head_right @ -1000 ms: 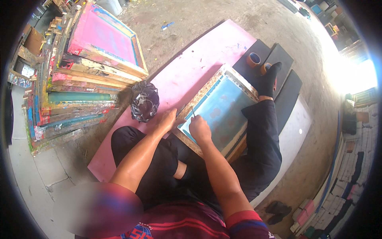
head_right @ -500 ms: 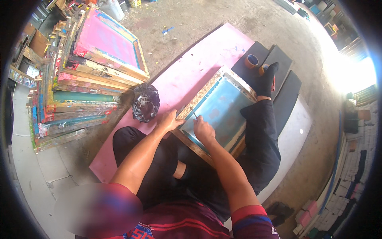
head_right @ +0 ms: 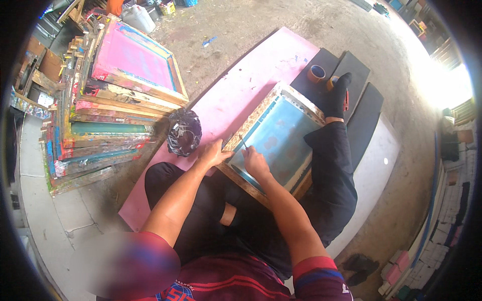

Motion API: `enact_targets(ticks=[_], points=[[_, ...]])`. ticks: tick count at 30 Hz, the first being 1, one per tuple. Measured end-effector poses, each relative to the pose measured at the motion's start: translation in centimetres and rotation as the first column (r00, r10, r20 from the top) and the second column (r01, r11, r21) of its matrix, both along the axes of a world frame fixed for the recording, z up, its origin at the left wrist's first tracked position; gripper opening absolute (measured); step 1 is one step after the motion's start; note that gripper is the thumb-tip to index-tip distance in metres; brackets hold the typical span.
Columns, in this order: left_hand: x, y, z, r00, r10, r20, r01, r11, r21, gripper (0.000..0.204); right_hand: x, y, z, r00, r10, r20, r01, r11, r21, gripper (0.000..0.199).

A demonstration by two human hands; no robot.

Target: The person sits on the floor and uses a utility knife to trim excess screen mesh from a wooden frame. They hold the frame steady with one hand and carefully cut along the edge with the other, removing small strips of mesh.

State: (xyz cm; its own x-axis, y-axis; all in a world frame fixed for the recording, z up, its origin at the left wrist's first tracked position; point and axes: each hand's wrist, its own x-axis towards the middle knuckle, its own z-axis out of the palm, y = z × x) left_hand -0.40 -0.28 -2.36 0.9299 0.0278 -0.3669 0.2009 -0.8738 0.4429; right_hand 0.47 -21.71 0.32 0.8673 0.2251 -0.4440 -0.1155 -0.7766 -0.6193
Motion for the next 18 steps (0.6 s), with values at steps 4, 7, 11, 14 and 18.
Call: enact_targets(ticks=[4,7,11,14,18], points=[[0.0,-0.2,0.2,1.0,-0.02,-0.004,0.02,1.0,-0.001,0.072,0.4,-1.0,-3.3,0.998,-0.013,0.061,0.004,0.988,0.155,0.043],[-0.3,0.2,0.8,1.0,0.004,-0.023,-0.004,1.0,0.015,0.072,0.1,-0.1,0.9,1.0,0.028,-0.003,-0.028,1.0,-0.011,0.046],[0.3,-0.2,0.5,0.998,0.017,-0.066,-0.017,1.0,0.001,0.074,0.6,-0.8,-1.2,1.0,0.002,0.013,-0.003,0.998,0.063,0.047],[0.4,0.0,0.0,0.998,0.009,-0.064,-0.009,1.0,-0.006,0.076,1.5,-1.6,-2.4,0.999,0.052,-0.011,-0.049,0.985,0.164,0.046],[0.1,0.2,-0.1,1.0,0.001,-0.004,-0.001,1.0,-0.013,0.077,1.8,-1.3,1.2,0.97,-0.025,-0.242,0.069,0.982,0.176,0.045]])
